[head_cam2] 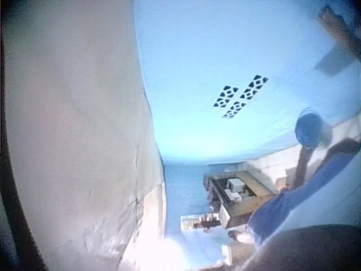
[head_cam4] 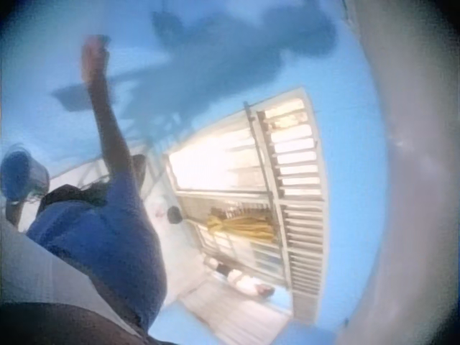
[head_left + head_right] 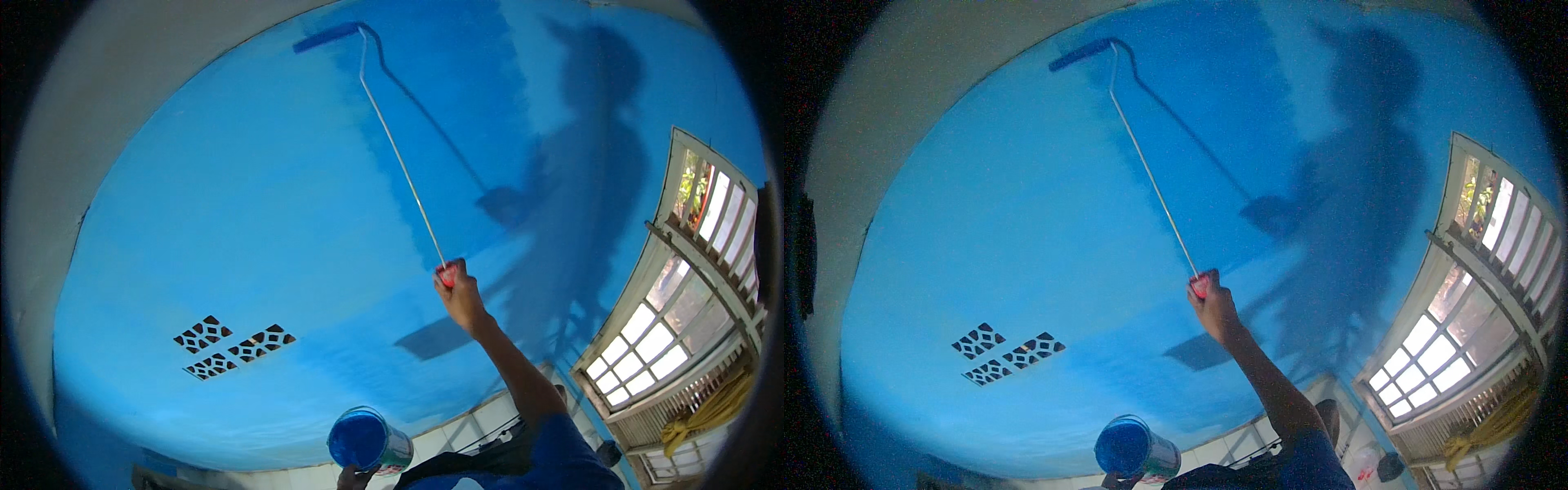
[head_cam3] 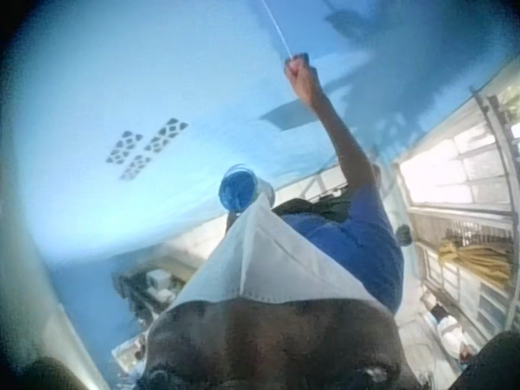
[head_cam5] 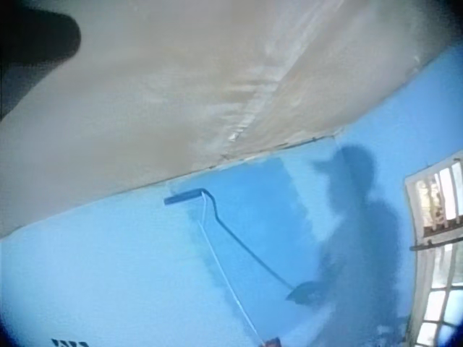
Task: The person paints a ceiling blue using a roller attached to an extension pole. They repeatedly dip the roller into a paint bucket held in the other hand and apply paint in long strokes across the ceiling surface.
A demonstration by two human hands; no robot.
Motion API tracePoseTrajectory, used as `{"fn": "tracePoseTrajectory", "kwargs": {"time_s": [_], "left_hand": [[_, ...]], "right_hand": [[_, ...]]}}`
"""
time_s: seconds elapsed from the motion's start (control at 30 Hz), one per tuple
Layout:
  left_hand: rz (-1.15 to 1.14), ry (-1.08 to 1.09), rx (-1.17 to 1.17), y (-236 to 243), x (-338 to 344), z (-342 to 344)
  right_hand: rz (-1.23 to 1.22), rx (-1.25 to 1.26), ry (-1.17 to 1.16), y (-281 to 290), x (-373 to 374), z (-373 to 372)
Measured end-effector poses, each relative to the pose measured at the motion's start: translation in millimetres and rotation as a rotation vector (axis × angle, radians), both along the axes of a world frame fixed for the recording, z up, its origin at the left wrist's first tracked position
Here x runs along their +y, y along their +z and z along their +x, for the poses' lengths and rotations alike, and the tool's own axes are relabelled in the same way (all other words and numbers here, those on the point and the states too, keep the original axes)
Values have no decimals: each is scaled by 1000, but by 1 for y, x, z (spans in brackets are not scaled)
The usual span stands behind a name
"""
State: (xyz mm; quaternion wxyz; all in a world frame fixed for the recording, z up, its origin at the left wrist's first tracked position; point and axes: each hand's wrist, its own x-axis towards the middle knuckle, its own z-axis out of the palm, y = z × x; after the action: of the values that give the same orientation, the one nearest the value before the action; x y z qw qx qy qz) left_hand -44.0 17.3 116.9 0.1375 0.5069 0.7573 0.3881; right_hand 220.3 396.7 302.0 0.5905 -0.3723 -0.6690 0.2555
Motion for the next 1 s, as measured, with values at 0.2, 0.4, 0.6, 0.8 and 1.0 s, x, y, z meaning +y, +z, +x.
{"fn": "tracePoseTrajectory", "kwargs": {"time_s": [0.2,0.4,0.6,0.8,1.0], "left_hand": [[-2,-15,29,4,-12,-17],[2,-24,58,10,-21,-26],[10,-50,75,8,-21,-29],[24,-86,98,5,-20,-29],[59,-131,131,0,-13,-28]], "right_hand": [[-6,-5,-36,23,20,-8],[57,45,-29,15,11,-16],[34,-2,-72,33,11,-13],[40,-24,-107,17,-1,-14],[-62,-96,-117,-94,-60,-3]]}}
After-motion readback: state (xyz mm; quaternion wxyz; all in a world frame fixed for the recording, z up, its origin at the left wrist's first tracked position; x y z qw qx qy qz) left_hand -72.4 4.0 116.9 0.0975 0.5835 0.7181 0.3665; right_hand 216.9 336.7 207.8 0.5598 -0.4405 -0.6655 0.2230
